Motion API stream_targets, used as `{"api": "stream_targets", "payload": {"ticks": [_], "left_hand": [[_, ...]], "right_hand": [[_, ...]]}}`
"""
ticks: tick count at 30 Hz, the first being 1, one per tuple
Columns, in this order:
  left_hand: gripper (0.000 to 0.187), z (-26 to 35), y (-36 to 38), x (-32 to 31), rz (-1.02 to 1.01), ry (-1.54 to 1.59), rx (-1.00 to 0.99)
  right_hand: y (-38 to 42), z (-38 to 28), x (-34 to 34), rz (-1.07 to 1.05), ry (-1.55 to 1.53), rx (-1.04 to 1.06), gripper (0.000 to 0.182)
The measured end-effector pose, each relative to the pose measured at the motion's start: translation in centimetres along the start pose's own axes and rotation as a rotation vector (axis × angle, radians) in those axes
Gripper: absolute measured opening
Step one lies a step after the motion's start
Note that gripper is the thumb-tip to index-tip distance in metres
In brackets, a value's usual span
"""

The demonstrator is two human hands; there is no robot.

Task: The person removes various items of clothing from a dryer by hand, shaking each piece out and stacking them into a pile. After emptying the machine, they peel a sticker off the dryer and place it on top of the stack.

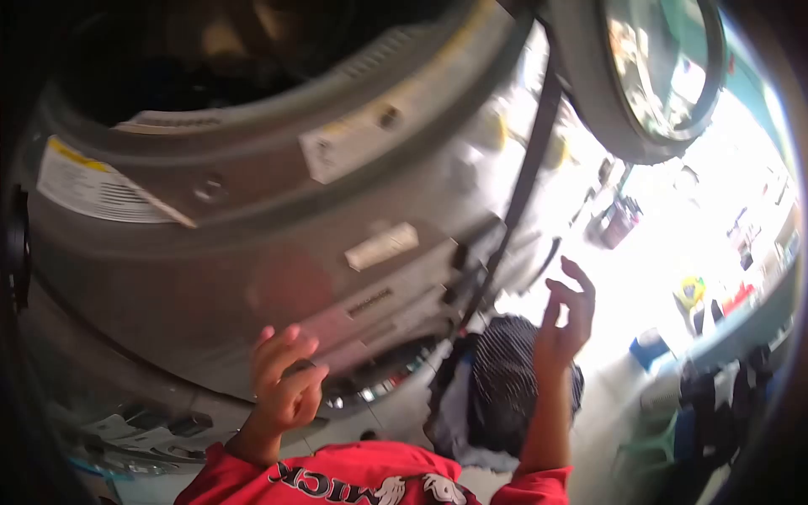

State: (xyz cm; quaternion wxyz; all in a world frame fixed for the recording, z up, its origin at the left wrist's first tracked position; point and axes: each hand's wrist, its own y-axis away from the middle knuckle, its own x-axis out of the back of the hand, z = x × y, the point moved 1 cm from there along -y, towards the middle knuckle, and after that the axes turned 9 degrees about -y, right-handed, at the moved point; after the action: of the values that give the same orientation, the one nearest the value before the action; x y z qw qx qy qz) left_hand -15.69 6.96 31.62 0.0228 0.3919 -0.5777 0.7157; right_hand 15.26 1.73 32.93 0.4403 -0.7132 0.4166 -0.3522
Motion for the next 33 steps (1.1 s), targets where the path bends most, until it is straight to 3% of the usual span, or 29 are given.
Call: {"api": "stream_targets", "payload": {"ticks": [2,5,8,10,14,17,19,21,24,29,30,31,33], "left_hand": [[0.023,-1.9,0.1,4.0,0.185,-0.034,-0.017],[0.024,-4.0,0.4,6.8,0.278,-0.079,-0.045],[0.019,-5.4,-0.5,7.2,0.304,-0.126,-0.043],[0.020,-6.2,-0.5,7.0,0.302,-0.160,-0.059],[0.021,-7.1,-0.5,5.5,0.269,-0.385,-0.094],[0.020,-6.9,-0.7,5.2,0.235,-0.607,-0.108],[0.020,-6.4,-1.0,5.7,0.186,-0.619,-0.090],[0.018,-5.4,-1.1,6.2,0.029,-0.632,-0.001],[0.009,-6.3,-0.6,3.9,0.378,-0.694,-0.078],[0.009,-6.8,-1.8,3.0,0.417,-0.705,-0.106],[0.009,-6.9,-2.5,2.5,0.512,-0.737,-0.122],[0.008,-6.9,-2.6,2.3,0.609,-0.768,-0.138],[0.007,-6.8,-2.3,2.3,0.601,-0.735,-0.113]], "right_hand": [[-5.6,-4.1,-2.3,0.055,-0.013,0.204,0.006],[-13.3,-10.3,-5.3,-0.004,-0.121,0.528,0.009],[-20.1,-15.4,-8.6,-0.115,-0.196,0.837,0.022],[-23.4,-17.5,-11.3,-0.293,-0.403,0.693,0.014],[-30.5,-19.3,-17.6,-0.435,-0.367,0.809,0.010],[-34.4,-20.3,-21.9,-0.545,-0.252,0.885,0.015],[-35.9,-21.4,-23.2,-0.762,-0.180,0.764,0.020],[-37.7,-21.7,-24.5,-0.840,-0.148,0.744,0.025],[-37.9,-22.2,-21.9,-1.010,-0.142,0.807,0.030],[-37.7,-21.9,-21.8,-1.044,-0.115,0.766,0.034],[-37.7,-21.7,-22.4,-1.109,-0.126,0.752,0.035],[-37.1,-21.5,-23.5,-1.090,-0.077,0.837,0.034],[-35.8,-21.0,-25.6,-1.035,0.017,1.006,0.032]]}}
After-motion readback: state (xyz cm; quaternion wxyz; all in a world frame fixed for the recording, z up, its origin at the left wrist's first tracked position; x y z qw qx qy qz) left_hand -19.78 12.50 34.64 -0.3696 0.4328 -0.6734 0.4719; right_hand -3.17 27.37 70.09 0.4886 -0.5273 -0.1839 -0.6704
